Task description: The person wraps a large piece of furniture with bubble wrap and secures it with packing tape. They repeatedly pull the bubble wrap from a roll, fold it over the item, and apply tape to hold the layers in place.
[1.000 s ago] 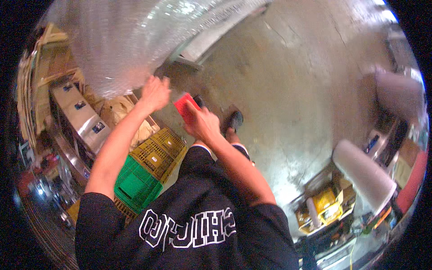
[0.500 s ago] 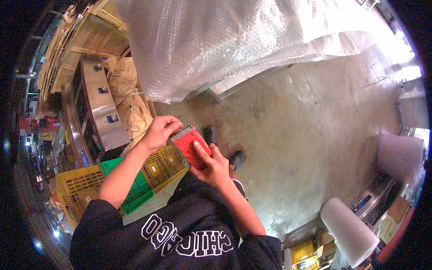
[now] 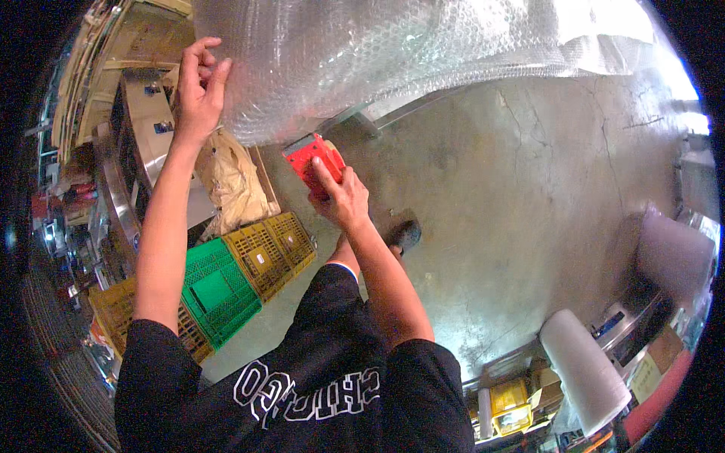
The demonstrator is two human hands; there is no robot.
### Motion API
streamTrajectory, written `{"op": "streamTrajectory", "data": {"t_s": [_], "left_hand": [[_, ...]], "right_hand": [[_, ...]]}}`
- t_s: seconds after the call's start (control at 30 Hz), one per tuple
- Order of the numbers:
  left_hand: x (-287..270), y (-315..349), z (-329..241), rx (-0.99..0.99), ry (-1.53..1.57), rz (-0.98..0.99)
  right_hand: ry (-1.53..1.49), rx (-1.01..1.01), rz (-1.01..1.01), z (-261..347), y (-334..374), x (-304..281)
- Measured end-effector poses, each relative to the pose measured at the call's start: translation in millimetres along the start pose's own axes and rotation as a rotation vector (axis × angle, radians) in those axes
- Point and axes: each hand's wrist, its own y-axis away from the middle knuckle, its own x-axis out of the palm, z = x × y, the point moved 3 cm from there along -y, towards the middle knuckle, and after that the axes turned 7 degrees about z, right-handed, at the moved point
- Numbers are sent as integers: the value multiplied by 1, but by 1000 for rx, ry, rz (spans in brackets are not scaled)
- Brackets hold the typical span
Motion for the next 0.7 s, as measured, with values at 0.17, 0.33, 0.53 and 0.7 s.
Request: {"op": "streamTrajectory", "data": {"t_s": [0.17, 0.33, 0.53, 0.7], "left_hand": [[5, 4, 18, -53, 140, -32], [5, 19, 26, -138, 325, -227], [116, 207, 105, -1140, 2043, 57], [185, 172, 89, -1383, 2286, 42]], "right_hand": [[72, 179, 163, -31, 6, 37], [126, 319, 299, -48, 4, 60], [135, 427, 337, -11, -12, 53], [211, 560, 436, -1, -25, 58]]}}
